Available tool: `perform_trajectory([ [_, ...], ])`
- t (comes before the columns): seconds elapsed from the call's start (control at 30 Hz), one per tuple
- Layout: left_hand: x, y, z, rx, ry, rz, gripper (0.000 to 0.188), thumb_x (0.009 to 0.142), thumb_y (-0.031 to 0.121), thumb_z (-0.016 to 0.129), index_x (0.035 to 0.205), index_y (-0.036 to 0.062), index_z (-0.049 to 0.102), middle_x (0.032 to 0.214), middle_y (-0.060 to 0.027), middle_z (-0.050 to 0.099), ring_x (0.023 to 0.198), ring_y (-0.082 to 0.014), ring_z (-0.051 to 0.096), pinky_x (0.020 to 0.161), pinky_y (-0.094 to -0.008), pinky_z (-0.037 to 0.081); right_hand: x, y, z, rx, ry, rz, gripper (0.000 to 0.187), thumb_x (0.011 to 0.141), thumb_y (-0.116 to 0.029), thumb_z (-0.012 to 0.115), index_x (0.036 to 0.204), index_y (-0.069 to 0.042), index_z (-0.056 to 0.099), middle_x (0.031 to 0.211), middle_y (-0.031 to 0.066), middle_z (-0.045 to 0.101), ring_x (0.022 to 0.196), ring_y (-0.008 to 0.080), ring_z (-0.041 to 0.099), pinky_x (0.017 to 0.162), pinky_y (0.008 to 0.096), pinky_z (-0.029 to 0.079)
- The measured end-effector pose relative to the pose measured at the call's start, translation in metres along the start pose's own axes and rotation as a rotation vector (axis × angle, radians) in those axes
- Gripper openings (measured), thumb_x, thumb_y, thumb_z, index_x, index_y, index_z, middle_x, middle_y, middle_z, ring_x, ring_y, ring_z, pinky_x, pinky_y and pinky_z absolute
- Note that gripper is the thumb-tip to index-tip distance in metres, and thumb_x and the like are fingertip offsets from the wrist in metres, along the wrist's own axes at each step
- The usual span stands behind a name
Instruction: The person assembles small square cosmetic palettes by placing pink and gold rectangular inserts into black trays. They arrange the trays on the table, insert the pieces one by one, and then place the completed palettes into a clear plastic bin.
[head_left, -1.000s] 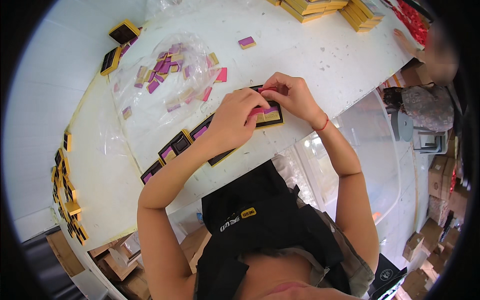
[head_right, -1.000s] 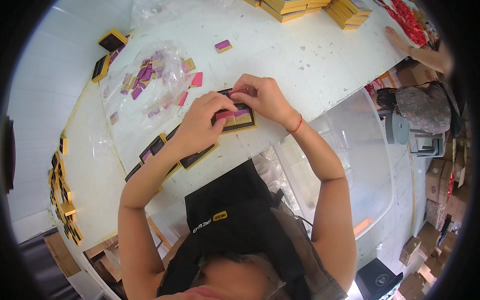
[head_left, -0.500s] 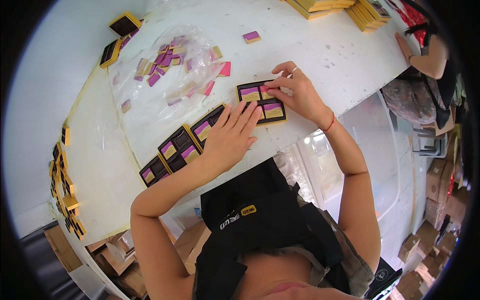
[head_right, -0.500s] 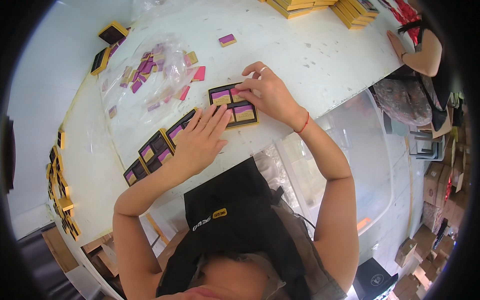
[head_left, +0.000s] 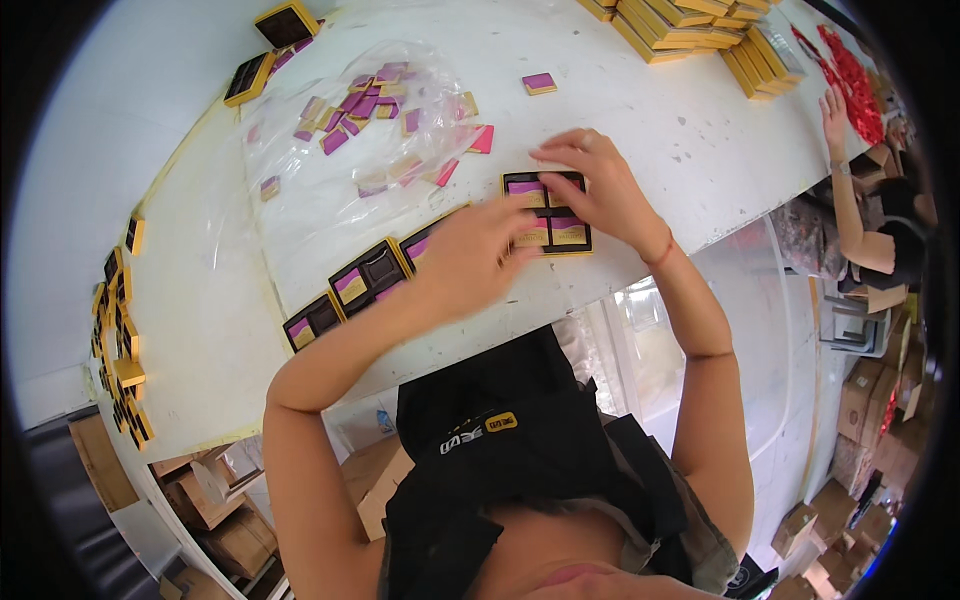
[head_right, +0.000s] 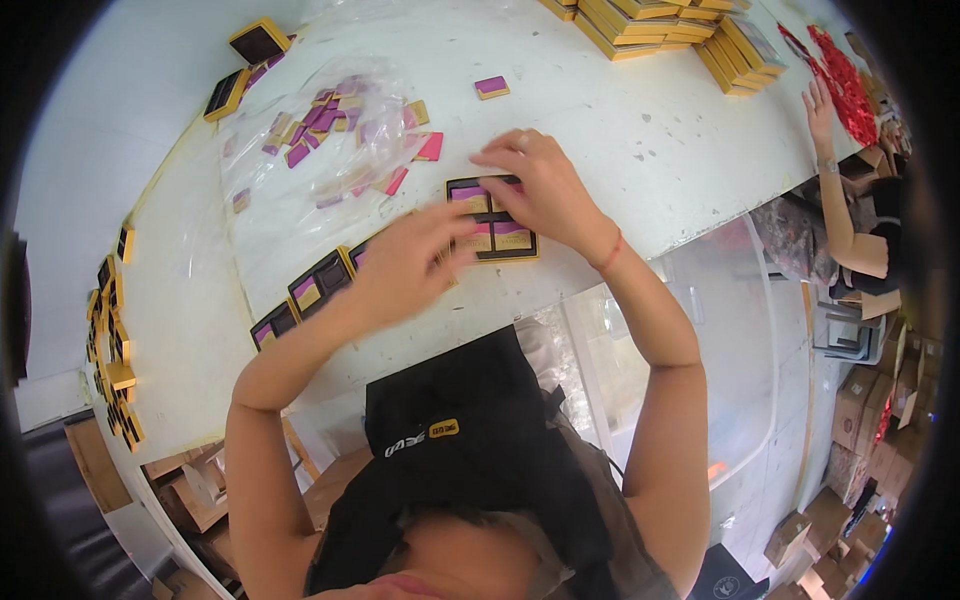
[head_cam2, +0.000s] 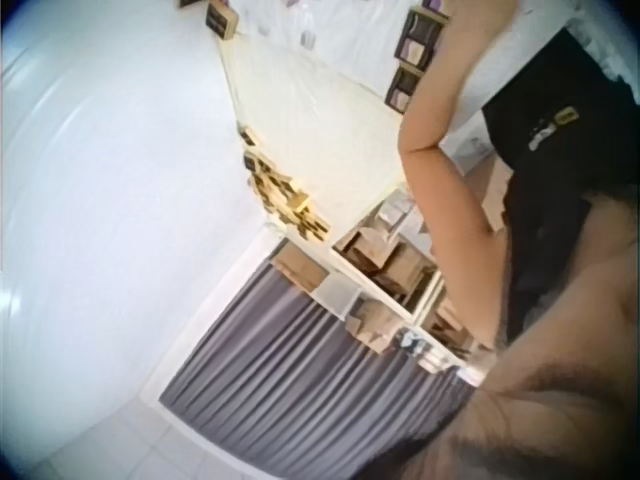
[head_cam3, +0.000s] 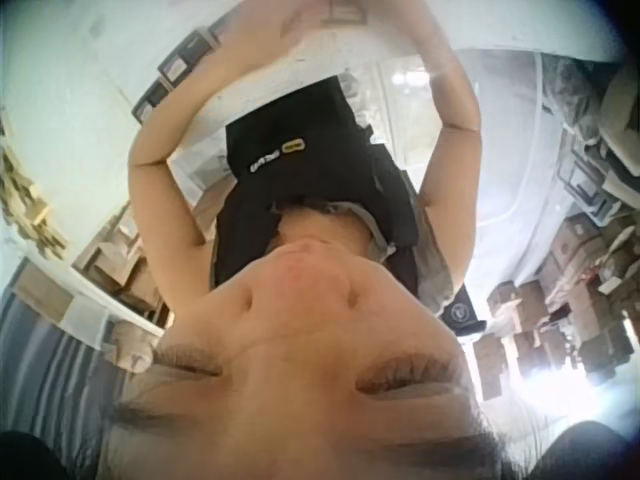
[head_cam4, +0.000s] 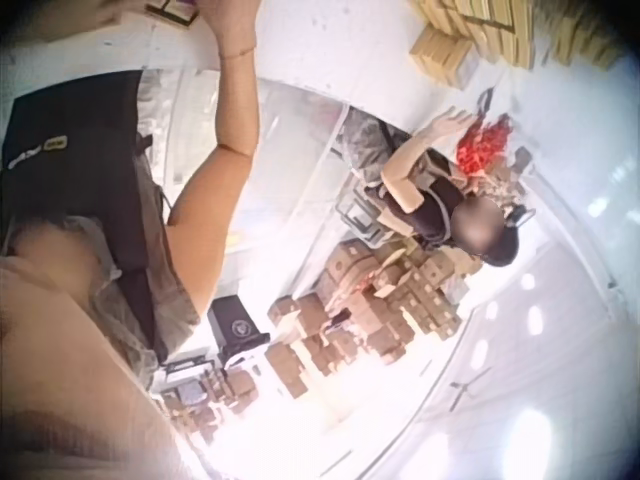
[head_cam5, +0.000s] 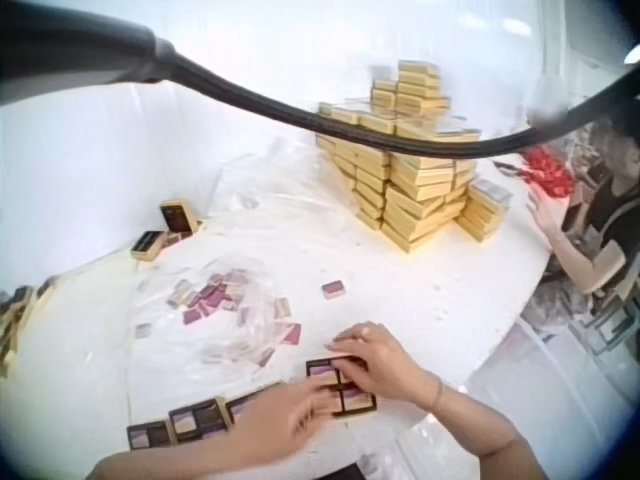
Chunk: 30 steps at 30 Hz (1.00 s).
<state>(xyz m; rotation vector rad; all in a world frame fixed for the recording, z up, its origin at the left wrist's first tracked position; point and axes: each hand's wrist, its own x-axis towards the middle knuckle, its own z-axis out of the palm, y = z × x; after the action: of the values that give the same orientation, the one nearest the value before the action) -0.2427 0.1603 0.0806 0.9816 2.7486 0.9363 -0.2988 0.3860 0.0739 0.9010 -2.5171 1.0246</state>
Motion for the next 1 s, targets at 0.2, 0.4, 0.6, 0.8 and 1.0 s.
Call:
perform_trajectory([
  [0.2, 0.029, -0.083, -0.026, 0.385, 0.316, -0.176, 0.035, 0.084, 0.028, 0.069, 0.107, 0.0024, 0.061, 0.109, -0.0117, 0.064, 0.106, -0.0306, 0.06, 0.085, -0.0442, 0.047, 0.068, 0.047, 0.051, 0.023, -0.189, -0.139, 0.035, 0.08, -0.016, 0.073, 0.113, -0.006, 0.068, 0.109, 0.0132, 0.063, 0.099, 0.0303, 0.059, 0.086, 0.0361, 0.049],
  [0.4, 0.021, -0.084, -0.042, 0.39, 0.206, -0.291, 0.046, 0.07, 0.036, 0.081, 0.098, 0.0048, 0.064, 0.102, -0.0086, 0.063, 0.099, -0.0286, 0.059, 0.088, -0.0425, 0.042, 0.081, 0.036, 0.057, -0.07, -0.287, -0.102, 0.022, 0.084, -0.016, 0.066, 0.102, -0.003, 0.071, 0.09, 0.0111, 0.065, 0.079, 0.0247, 0.063, 0.075, 0.0357, 0.051],
  [0.6, 0.031, -0.083, -0.037, 0.223, 0.239, -0.338, 0.035, 0.072, 0.028, 0.079, 0.093, 0.0076, 0.06, 0.088, -0.008, 0.064, 0.086, -0.0284, 0.061, 0.077, -0.0418, 0.047, 0.08, 0.045, 0.04, 0.518, -0.339, 0.272, 0.028, 0.094, -0.016, 0.053, 0.109, 0.003, 0.067, 0.086, 0.004, 0.066, 0.073, 0.0106, 0.063, 0.065, 0.0266, 0.053],
  [0.8, -0.007, -0.044, -0.061, -0.453, 0.272, -0.3, 0.024, 0.084, 0.008, 0.07, 0.103, 0.005, 0.056, 0.085, -0.0036, 0.067, 0.073, -0.0118, 0.062, 0.068, -0.0267, 0.048, 0.062, -0.02, 0.003, 0.847, -0.505, 0.444, 0.031, 0.096, -0.009, 0.05, 0.124, 0.001, 0.06, 0.09, 0.0026, 0.063, 0.075, 0.0079, 0.063, 0.066, 0.0221, 0.053],
  [1.0, -0.064, -0.023, -0.059, -0.839, 0.152, -0.435, 0.022, 0.09, -0.003, 0.061, 0.109, 0.0022, 0.051, 0.102, -0.0033, 0.063, 0.09, -0.0102, 0.063, 0.078, -0.0246, 0.05, 0.048, -0.039, 0.028, 0.703, -0.49, 0.129, 0.022, 0.09, 0.003, 0.059, 0.111, -0.002, 0.062, 0.087, 0.0002, 0.061, 0.077, 0.0071, 0.056, 0.069, 0.0233, 0.048],
])
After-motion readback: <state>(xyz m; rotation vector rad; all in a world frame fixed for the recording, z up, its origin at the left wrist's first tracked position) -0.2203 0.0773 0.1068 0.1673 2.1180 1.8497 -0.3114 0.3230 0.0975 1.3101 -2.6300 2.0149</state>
